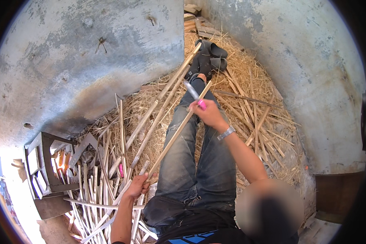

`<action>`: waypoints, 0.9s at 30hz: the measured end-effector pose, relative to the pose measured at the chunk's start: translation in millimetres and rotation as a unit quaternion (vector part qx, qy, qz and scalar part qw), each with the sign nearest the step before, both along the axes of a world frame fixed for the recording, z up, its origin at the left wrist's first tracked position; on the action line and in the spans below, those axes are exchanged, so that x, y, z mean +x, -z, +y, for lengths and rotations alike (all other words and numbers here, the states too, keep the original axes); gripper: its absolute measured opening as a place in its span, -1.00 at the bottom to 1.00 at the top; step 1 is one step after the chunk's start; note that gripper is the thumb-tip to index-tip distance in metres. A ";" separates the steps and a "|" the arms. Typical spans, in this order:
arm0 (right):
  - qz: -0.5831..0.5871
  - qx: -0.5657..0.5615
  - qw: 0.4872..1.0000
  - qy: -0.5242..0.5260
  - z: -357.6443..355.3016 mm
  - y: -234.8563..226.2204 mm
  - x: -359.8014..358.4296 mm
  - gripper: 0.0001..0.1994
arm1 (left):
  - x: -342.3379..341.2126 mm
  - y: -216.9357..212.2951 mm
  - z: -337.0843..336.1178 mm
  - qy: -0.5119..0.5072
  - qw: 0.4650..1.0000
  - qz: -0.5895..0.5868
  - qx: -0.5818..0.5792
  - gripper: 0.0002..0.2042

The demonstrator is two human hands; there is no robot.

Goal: The person uses a knife to shave thin strips of wood from a long piece of bamboo, working by hand while sitting on the floor.

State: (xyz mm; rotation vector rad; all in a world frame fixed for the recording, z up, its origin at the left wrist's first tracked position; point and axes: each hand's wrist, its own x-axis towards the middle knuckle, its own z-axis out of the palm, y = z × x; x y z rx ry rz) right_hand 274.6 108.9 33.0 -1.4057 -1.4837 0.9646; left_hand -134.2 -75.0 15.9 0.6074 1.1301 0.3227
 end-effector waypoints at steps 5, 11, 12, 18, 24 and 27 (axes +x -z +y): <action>-0.076 0.070 0.992 0.066 -28.4 -7.8 -20.4 -0.72 | -5.6 4.2 -4.8 -0.009 1.000 0.006 -0.010 -0.46; -0.155 0.103 0.974 0.133 -22.9 1.8 4.8 -0.51 | -8.4 3.2 2.6 0.001 0.999 -0.016 -0.042 -0.46; -0.192 0.083 0.970 0.121 -28.2 -0.2 -0.7 -0.51 | -11.0 4.9 2.0 0.001 0.999 -0.016 -0.041 -0.47; -0.250 0.068 0.959 0.114 -29.8 20.9 5.3 -0.51 | -11.4 0.7 2.5 0.022 1.000 0.004 -0.016 -0.47; -0.268 0.083 0.956 0.084 -45.4 24.6 -9.6 -0.52 | -48.4 10.1 -14.5 0.035 0.999 0.028 0.015 -0.50; -0.250 0.079 0.962 0.074 -57.9 25.7 -15.3 -0.53 | -64.9 9.9 -21.9 0.038 0.998 0.046 0.015 -0.52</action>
